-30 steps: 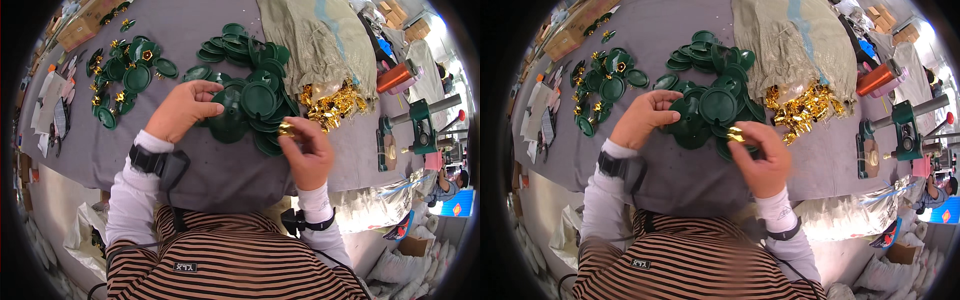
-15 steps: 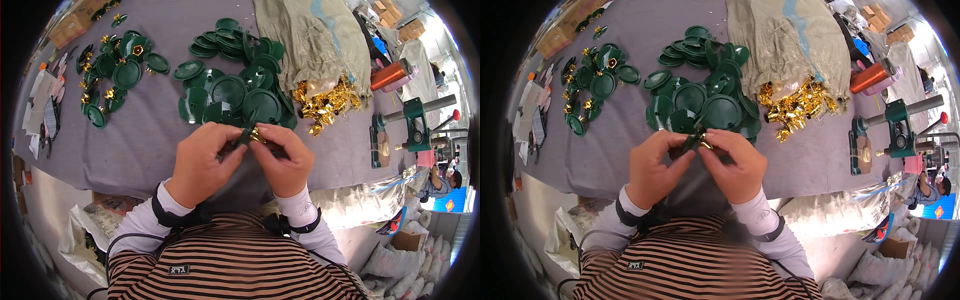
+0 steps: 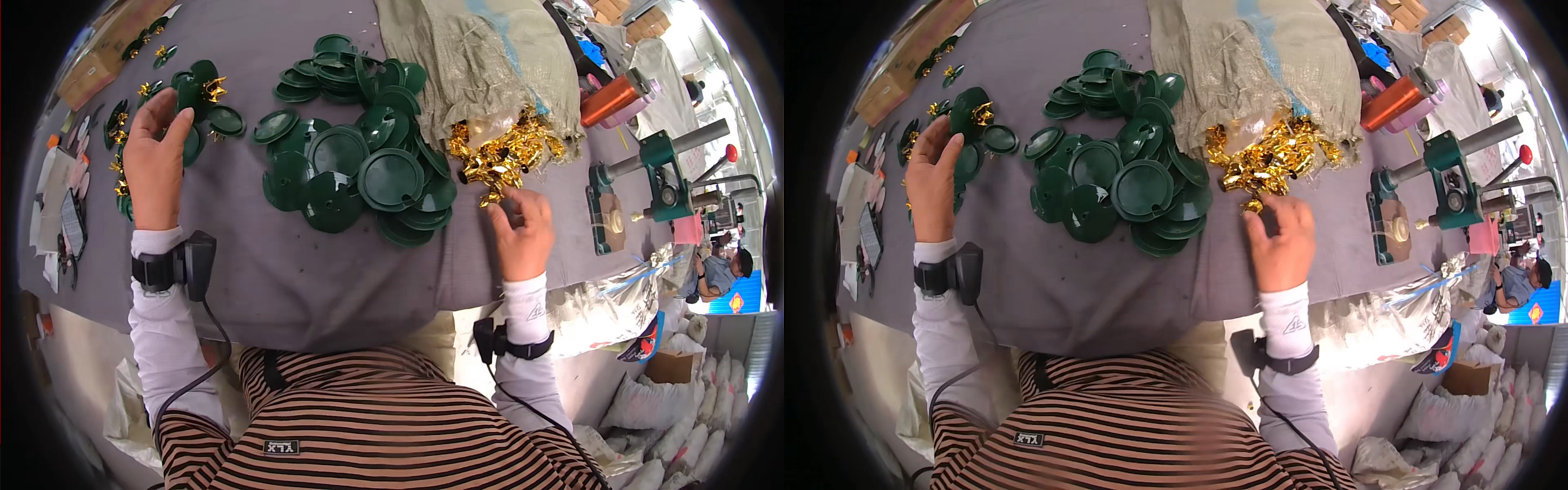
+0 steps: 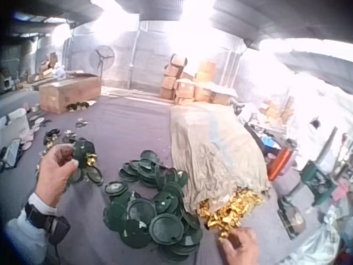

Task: Assembling small green plastic disks with gold-colored metal components by hand.

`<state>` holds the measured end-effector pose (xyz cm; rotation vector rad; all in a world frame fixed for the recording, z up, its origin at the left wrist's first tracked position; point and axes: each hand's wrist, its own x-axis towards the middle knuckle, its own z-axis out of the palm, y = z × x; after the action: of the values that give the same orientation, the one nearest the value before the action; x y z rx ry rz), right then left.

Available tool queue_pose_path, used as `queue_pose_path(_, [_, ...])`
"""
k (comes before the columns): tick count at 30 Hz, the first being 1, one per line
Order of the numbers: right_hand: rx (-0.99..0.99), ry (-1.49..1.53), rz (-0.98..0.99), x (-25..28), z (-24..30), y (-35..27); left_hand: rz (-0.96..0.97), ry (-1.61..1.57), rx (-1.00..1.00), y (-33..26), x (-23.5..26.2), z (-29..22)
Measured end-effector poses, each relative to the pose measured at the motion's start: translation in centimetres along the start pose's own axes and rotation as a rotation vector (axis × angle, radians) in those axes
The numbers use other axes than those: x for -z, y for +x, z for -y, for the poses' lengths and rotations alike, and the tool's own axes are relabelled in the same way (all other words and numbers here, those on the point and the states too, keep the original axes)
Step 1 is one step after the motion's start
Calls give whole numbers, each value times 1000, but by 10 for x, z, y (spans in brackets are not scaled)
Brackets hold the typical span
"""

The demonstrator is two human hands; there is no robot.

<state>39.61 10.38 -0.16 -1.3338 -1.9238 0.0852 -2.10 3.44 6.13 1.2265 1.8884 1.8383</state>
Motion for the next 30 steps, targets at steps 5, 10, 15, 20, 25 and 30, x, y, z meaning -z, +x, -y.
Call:
queue_pose_path(5, [-35, -12, 62, -14, -24, -8, 208, 395, -380, -56, -55, -17])
queue_pose_path(10, [4, 62, 82, -10, -21, -11, 657, 377, -697, -99, -111, -20])
queue_pose_path(15, [-259, 511, 35, -7, -6, -23, 639, 353, -716, -100, -118, -9])
queue_pose_path(20, [-41, 571, 115, 0, 64, -8, 526, -102, 42, -116, -113, -27])
queue_pose_path(25, [98, 576, 172, -7, 85, -4, 557, -429, 379, -128, -108, -38])
queue_pose_path(30, [145, 600, 212, -9, 78, -6, 671, -329, 248, -130, -101, -37])
